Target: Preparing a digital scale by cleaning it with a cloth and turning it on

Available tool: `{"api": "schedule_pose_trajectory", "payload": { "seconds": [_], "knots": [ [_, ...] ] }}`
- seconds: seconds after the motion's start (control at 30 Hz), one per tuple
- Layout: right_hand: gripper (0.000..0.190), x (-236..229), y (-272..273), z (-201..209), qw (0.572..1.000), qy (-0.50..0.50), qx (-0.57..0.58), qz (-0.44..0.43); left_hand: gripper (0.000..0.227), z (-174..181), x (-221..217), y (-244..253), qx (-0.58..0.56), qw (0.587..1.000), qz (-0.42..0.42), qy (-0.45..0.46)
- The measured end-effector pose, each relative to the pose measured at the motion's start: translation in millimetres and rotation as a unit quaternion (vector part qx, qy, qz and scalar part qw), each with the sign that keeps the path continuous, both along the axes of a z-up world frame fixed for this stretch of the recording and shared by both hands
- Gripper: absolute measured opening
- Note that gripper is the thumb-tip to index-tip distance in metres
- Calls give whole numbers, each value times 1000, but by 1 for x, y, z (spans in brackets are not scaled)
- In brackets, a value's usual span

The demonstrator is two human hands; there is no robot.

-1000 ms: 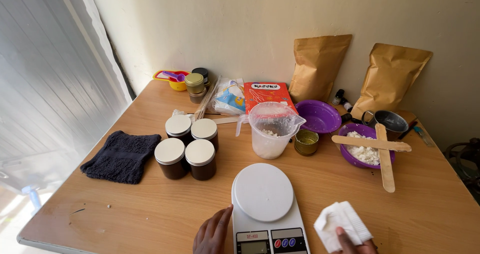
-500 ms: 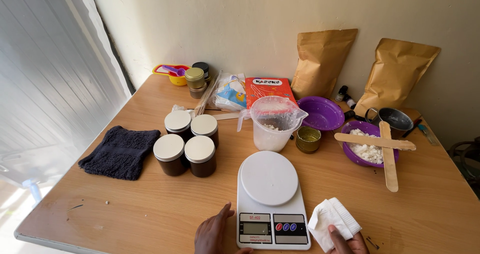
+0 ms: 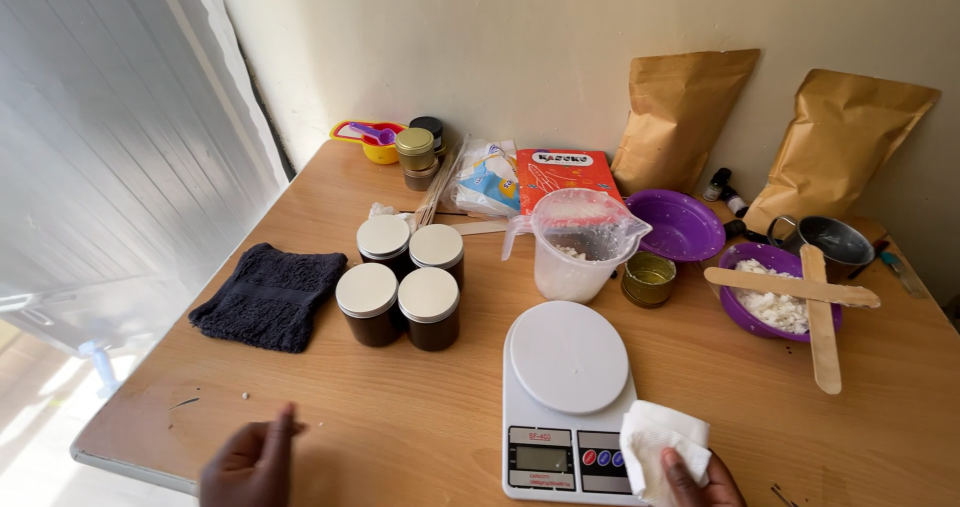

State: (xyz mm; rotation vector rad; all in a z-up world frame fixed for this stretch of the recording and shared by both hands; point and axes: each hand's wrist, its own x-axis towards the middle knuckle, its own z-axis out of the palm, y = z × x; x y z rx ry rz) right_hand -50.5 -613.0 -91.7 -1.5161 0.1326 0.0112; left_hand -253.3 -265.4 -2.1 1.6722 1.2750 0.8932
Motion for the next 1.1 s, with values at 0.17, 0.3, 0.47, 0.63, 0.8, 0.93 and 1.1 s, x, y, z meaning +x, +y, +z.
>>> {"api": "schedule_pose_trajectory", "payload": {
  "seconds": [0.17, 0.3, 0.47, 0.63, 0.8, 0.93, 1.1],
  "knots": [
    [38, -16, 30, 9, 999, 44, 1, 25, 20, 13, -29, 35, 81, 992, 96, -13],
    [46, -22, 57, 44, 997, 65, 26, 19, 20, 10, -33, 69, 54, 994, 88, -34],
    [56, 11, 52, 16, 991, 41, 114, 54, 29, 20, -5, 100, 78, 994, -42, 58],
    [56, 40, 34, 29, 990, 12, 137, 34, 72, -6, 43, 134, 211, 940, -179, 199],
    [52, 57, 10, 42, 989, 39, 136, 34, 66, -6, 65, 135, 241, 898, -187, 318],
    [55, 77, -22, 15, 995, 77, 52, 22, 17, 5, 67, 146, 310, 864, -156, 364],
    [58, 77, -34, 15, 996, 79, -21, -23, 25, 48, 62, 172, 196, 970, -77, 120]
  ]
}}
